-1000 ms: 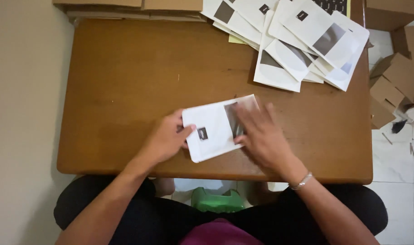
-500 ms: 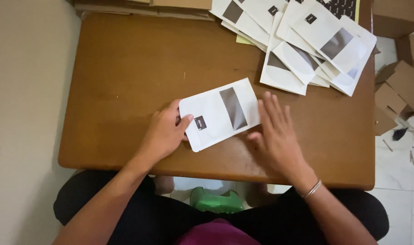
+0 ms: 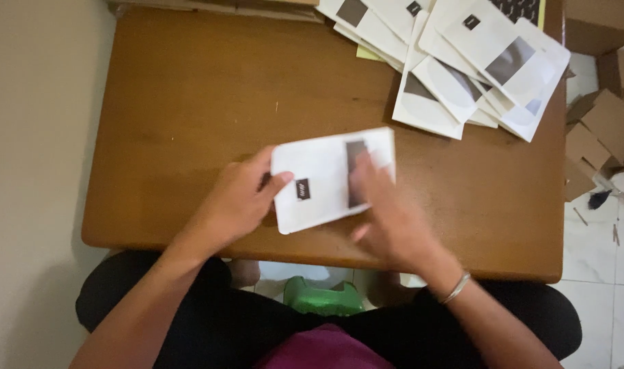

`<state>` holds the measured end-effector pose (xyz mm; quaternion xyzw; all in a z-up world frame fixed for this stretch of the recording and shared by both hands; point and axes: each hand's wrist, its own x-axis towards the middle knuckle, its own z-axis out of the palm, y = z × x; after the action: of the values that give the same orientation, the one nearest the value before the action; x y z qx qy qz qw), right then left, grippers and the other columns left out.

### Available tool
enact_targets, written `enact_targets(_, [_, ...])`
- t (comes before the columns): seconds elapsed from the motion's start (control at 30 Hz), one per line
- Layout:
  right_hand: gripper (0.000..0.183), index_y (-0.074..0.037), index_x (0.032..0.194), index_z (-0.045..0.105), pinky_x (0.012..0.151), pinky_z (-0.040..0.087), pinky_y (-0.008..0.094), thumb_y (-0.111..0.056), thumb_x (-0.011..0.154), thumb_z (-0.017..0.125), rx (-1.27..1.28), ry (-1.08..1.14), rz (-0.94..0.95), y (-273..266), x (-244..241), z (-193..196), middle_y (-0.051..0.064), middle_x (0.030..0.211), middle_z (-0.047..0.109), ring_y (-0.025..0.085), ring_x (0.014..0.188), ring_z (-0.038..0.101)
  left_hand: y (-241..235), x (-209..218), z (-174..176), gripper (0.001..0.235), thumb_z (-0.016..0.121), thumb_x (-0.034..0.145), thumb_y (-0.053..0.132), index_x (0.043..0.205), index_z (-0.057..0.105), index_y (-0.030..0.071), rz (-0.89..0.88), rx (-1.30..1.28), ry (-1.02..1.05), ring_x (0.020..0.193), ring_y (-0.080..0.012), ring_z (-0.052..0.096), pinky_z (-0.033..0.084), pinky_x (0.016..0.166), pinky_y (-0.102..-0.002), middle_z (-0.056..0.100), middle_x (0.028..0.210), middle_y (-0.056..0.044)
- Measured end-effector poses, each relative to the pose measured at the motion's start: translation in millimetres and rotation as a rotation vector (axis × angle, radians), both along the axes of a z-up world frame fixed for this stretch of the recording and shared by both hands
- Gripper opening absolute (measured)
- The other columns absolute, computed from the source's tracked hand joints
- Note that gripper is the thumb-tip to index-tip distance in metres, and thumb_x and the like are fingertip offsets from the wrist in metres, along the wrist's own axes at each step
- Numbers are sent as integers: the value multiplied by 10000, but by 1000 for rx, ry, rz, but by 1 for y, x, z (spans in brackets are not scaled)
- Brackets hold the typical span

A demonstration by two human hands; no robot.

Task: Folding the tops of small white coffee pouches and organizing them on a table.

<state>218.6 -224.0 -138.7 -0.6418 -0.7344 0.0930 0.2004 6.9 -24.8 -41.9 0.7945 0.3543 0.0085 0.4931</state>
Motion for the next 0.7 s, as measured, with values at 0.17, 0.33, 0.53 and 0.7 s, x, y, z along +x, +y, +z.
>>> enact_targets(0.17, [922, -53, 1567, 379, 1232, 243, 510, -608, 863, 592, 85, 116, 147, -7, -25, -18, 190, 1642, 333, 360, 1511, 324, -14, 1, -33, 341, 481, 1044, 343, 1089, 614, 32, -53, 38, -2, 897, -468, 715, 546, 758, -539, 738, 918, -247])
enact_targets(0.33, [896, 57, 1580, 281, 1240, 179, 548, -614, 985, 286, 104, -33, -28, 2, -14, 23, 266, 1672, 222, 434, 1532, 246, -17, 6, -36, 335, 464, 1052, 323, 1015, 610, 22, -64, 83, 16, 848, -459, 718, 548, 713, -508, 723, 853, -258])
enact_targets(0.53, [1066, 16, 1545, 363, 1215, 304, 563, -603, 744, 697, 172, 68, 216, -4, -33, -3, 246, 1606, 371, 432, 1476, 366, -19, 8, -39, 327, 434, 1073, 301, 1138, 610, 33, -112, 39, 1, 871, -460, 713, 561, 736, -508, 715, 879, -266])
enact_targets(0.7, [1028, 59, 1596, 209, 1233, 197, 559, -708, 911, 219, -5, 17, -123, 0, 5, 28, 286, 1677, 150, 465, 1529, 191, -7, 0, -27, 392, 425, 1070, 345, 1214, 643, 53, -38, 48, 0, 862, -408, 736, 570, 741, -483, 734, 884, -237])
